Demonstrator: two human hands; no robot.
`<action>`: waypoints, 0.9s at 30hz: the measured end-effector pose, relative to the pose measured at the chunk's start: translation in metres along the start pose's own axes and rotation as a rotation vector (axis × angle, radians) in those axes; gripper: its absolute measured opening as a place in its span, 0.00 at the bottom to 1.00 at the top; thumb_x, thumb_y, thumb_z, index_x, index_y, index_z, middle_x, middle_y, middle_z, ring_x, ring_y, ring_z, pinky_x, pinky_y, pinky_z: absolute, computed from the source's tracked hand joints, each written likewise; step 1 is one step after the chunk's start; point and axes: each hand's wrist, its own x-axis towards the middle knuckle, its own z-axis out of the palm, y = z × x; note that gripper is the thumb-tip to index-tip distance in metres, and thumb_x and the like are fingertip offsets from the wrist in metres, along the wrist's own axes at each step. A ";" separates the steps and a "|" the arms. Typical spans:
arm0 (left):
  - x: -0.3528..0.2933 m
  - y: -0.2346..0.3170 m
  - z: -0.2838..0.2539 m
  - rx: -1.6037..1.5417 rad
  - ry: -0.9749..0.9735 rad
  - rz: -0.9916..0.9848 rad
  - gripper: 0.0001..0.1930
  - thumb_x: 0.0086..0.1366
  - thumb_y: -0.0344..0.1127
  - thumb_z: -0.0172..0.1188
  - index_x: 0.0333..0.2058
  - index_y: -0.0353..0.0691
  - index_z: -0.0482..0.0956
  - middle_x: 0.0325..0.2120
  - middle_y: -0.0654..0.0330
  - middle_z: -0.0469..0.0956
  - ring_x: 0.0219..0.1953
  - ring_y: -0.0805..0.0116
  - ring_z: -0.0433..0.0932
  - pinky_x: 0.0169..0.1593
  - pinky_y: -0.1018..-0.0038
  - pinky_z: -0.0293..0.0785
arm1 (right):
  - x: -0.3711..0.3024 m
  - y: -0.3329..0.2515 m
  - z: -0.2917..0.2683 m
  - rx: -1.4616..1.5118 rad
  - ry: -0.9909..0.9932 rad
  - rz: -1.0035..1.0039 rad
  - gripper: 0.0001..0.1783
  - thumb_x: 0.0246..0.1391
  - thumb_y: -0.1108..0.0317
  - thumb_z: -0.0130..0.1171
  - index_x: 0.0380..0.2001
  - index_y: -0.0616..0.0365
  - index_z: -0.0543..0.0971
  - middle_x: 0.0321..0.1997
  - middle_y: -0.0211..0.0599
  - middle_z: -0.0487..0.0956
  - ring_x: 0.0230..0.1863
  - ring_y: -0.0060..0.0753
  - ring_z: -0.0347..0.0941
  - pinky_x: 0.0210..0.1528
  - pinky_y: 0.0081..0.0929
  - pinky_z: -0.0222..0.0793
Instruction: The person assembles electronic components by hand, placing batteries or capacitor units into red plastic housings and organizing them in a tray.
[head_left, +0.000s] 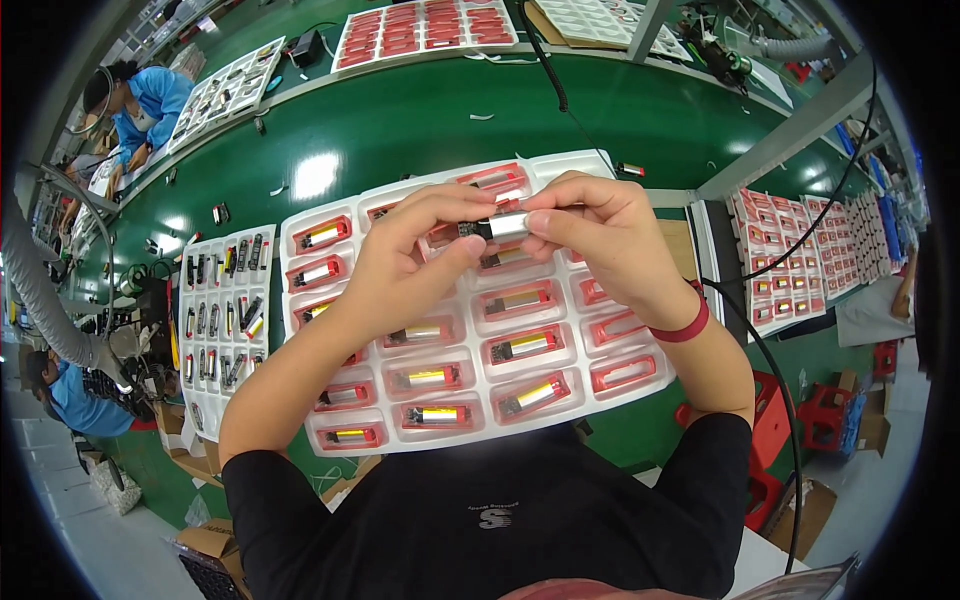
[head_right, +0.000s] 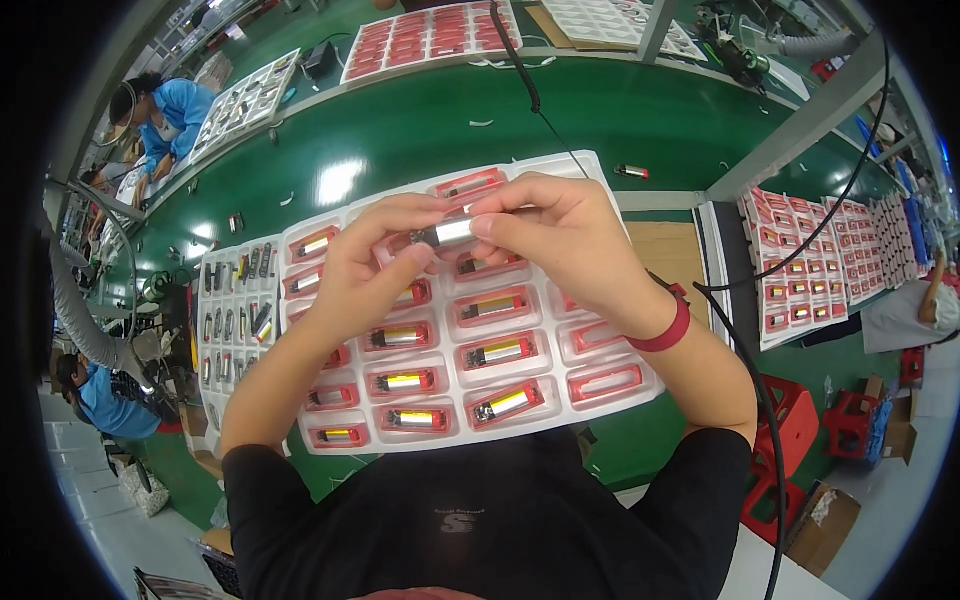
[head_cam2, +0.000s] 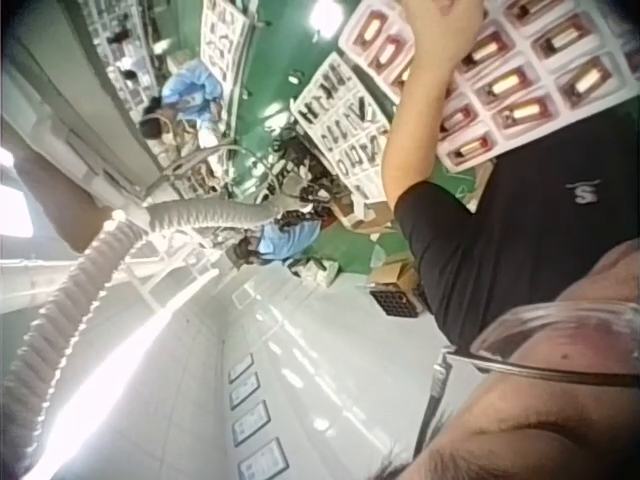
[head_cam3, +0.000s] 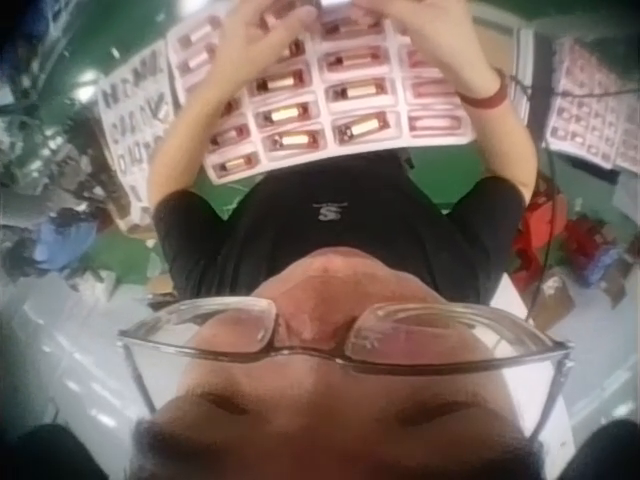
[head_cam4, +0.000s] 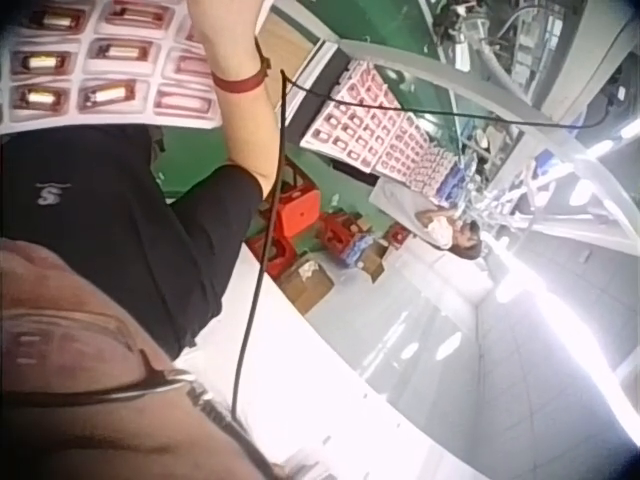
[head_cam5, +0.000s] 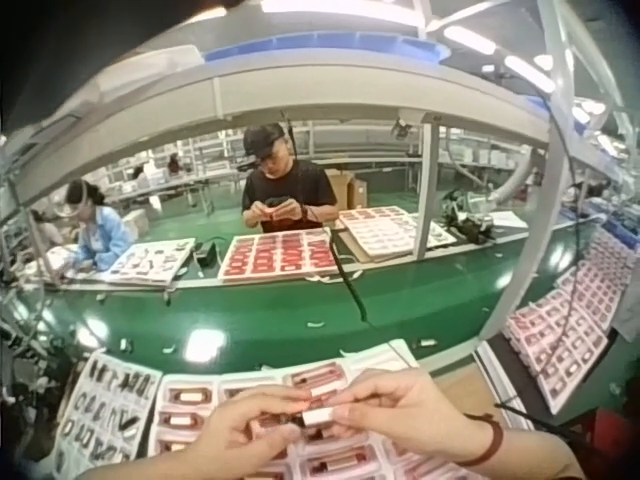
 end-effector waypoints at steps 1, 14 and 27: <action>-0.002 -0.001 -0.001 -0.114 -0.003 -0.075 0.22 0.66 0.24 0.63 0.58 0.39 0.76 0.57 0.54 0.75 0.63 0.63 0.72 0.63 0.66 0.71 | 0.000 0.002 0.000 -0.003 -0.004 0.003 0.09 0.62 0.76 0.64 0.44 0.68 0.82 0.40 0.39 0.84 0.39 0.26 0.83 0.43 0.22 0.82; 0.000 0.003 0.000 0.149 -0.131 0.013 0.31 0.67 0.21 0.59 0.69 0.40 0.65 0.65 0.56 0.68 0.64 0.68 0.71 0.56 0.76 0.76 | 0.002 0.015 0.018 -0.176 0.068 -0.069 0.13 0.61 0.80 0.64 0.49 0.67 0.81 0.47 0.38 0.82 0.44 0.23 0.80 0.46 0.20 0.78; 0.012 0.007 0.026 -0.221 -0.114 -0.278 0.23 0.75 0.26 0.49 0.66 0.35 0.66 0.58 0.55 0.73 0.50 0.67 0.79 0.55 0.73 0.75 | 0.003 0.023 -0.012 -0.324 0.140 -0.179 0.19 0.58 0.77 0.66 0.54 0.64 0.79 0.48 0.40 0.82 0.45 0.27 0.80 0.47 0.24 0.79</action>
